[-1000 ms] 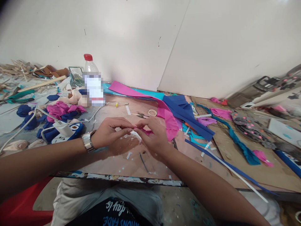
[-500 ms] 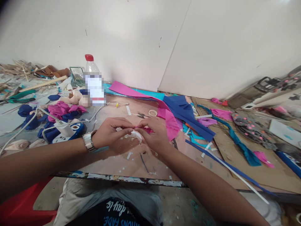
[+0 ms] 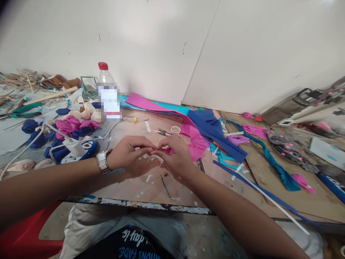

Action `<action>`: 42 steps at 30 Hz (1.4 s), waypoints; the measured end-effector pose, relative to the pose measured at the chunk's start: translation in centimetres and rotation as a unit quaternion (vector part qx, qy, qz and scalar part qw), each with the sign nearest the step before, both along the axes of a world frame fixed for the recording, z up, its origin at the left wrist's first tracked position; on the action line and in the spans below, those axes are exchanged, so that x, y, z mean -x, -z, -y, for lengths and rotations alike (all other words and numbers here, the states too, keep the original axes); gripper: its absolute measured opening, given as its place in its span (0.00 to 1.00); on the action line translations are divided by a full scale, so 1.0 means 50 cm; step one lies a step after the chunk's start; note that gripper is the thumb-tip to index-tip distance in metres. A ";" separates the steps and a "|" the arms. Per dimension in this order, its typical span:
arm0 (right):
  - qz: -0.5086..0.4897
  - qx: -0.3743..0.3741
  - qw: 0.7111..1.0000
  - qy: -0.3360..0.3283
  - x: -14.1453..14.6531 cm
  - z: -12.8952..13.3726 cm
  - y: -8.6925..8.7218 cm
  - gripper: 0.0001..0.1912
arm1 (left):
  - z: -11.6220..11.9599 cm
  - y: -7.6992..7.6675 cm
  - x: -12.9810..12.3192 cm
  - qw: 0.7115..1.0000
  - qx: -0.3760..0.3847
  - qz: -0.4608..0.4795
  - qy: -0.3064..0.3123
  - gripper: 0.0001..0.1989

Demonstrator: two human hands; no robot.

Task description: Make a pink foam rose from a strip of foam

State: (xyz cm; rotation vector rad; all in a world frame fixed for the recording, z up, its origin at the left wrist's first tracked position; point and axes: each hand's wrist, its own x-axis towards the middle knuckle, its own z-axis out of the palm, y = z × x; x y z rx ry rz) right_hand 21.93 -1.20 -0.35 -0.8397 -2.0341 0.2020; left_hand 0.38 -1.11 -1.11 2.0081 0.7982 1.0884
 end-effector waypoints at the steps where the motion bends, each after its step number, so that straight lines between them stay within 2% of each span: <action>1: -0.001 -0.001 1.000 0.000 0.000 0.000 0.000 0.12 | 0.000 -0.001 0.000 1.000 0.002 -0.004 0.000 0.09; 9: 0.001 0.000 1.000 0.002 0.003 0.002 -0.002 0.14 | 0.006 -0.003 -0.003 1.000 0.025 -0.018 -0.006 0.10; 15: 0.017 0.008 1.000 -0.019 -0.001 0.001 -0.005 0.08 | 0.005 0.001 -0.005 0.996 0.081 0.032 0.005 0.12; 25: -0.006 0.000 1.000 -0.008 -0.002 0.003 -0.005 0.07 | 0.008 -0.006 -0.005 0.996 0.077 0.034 0.002 0.11; 35: 0.009 -0.015 0.998 -0.052 -0.002 -0.002 -0.011 0.05 | 0.008 0.001 -0.005 0.995 0.084 0.045 -0.002 0.14; 42: 0.012 -0.020 0.999 -0.024 -0.003 0.000 -0.006 0.04 | 0.005 0.002 -0.005 0.996 0.083 0.030 0.004 0.13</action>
